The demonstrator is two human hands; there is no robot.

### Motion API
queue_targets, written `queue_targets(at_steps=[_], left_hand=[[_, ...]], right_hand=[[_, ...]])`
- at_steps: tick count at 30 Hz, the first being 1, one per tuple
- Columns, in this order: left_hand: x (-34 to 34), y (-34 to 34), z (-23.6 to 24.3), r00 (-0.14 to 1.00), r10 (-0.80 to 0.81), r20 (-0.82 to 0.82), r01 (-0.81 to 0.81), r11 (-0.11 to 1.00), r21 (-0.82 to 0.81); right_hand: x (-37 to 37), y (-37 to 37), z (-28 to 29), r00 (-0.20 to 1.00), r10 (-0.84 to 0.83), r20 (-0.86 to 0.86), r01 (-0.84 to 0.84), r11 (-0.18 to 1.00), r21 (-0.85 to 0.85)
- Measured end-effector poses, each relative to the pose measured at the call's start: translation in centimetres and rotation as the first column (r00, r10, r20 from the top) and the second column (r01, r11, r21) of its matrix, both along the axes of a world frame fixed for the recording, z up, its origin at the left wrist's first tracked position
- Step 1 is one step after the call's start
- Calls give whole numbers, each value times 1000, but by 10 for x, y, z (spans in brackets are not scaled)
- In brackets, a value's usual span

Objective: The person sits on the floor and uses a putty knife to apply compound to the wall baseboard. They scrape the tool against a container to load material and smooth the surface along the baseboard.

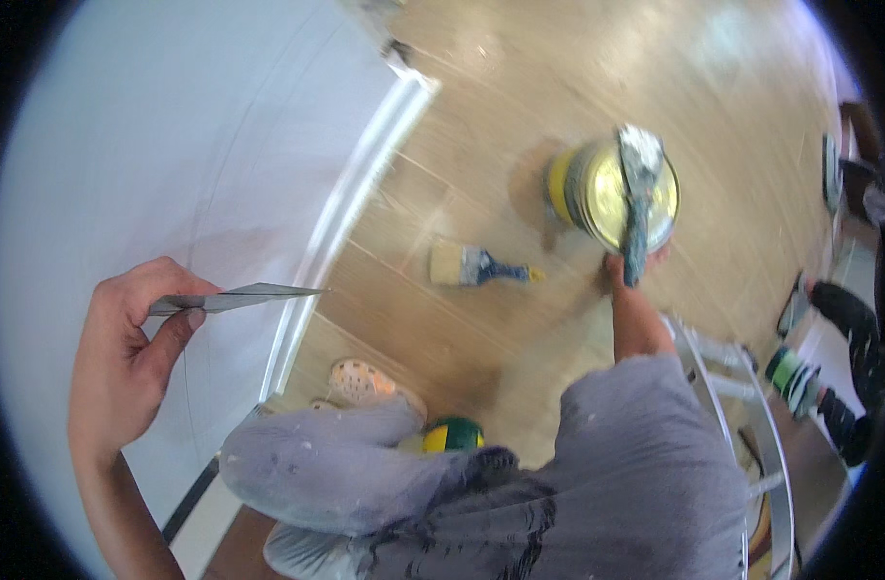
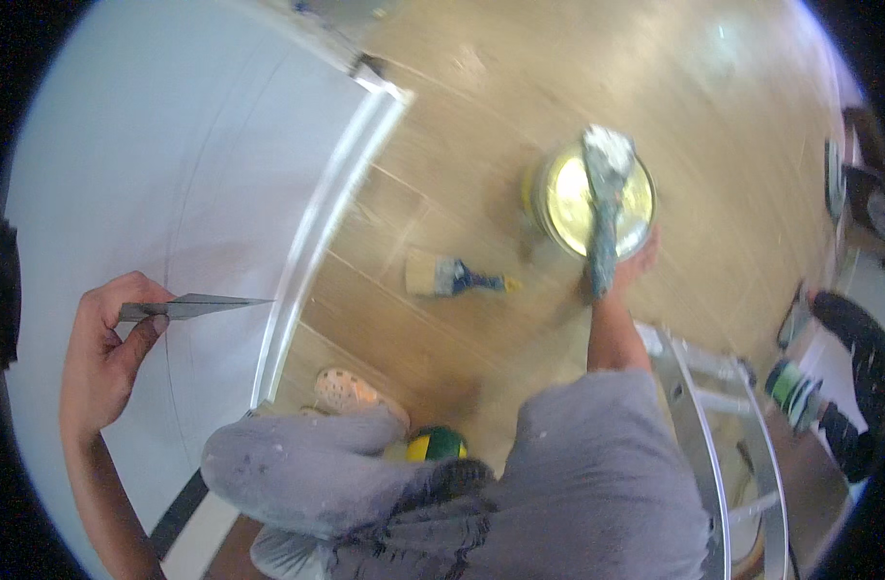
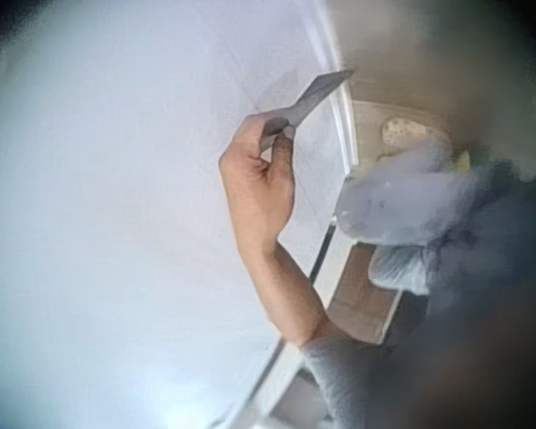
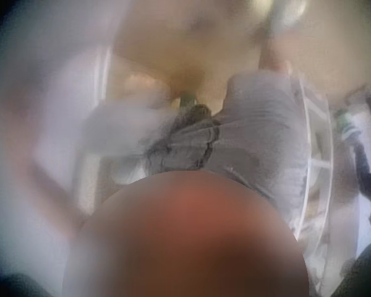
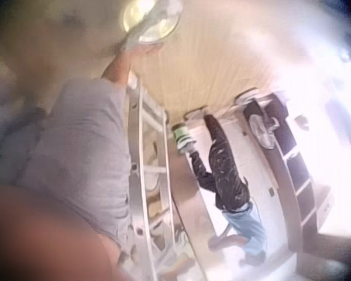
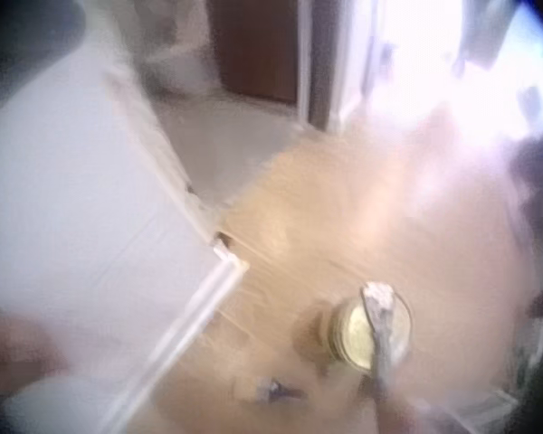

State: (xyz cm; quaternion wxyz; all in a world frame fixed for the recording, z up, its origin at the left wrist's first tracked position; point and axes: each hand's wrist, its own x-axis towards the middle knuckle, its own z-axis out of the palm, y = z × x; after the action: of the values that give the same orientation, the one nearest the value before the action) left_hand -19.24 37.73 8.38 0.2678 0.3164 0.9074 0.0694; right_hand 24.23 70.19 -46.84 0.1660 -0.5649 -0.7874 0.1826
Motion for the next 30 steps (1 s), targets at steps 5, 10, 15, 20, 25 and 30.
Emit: queue_targets(at_steps=[5,10,15,20,25,30], left_hand=[[-35,90,5,944,-85,318,163,960,-227],[-48,122,18,987,-18,158,67,949,-309],[-44,124,25,972,60,225,-5,972,-234],[-48,115,34,983,84,164,-54,982,-181],[-46,95,62,978,207,16,-204,973,-107],[-55,82,94,977,195,84,-175,963,-203]], right_hand=[[-25,-1,24,943,-184,276,162,981,103],[-43,8,47,903,-202,378,215,977,6],[-41,6,49,905,-190,381,204,979,3],[-37,8,41,875,-188,446,209,978,4],[-34,9,33,853,-186,487,207,978,13],[-30,7,32,877,-181,445,212,977,-22]])
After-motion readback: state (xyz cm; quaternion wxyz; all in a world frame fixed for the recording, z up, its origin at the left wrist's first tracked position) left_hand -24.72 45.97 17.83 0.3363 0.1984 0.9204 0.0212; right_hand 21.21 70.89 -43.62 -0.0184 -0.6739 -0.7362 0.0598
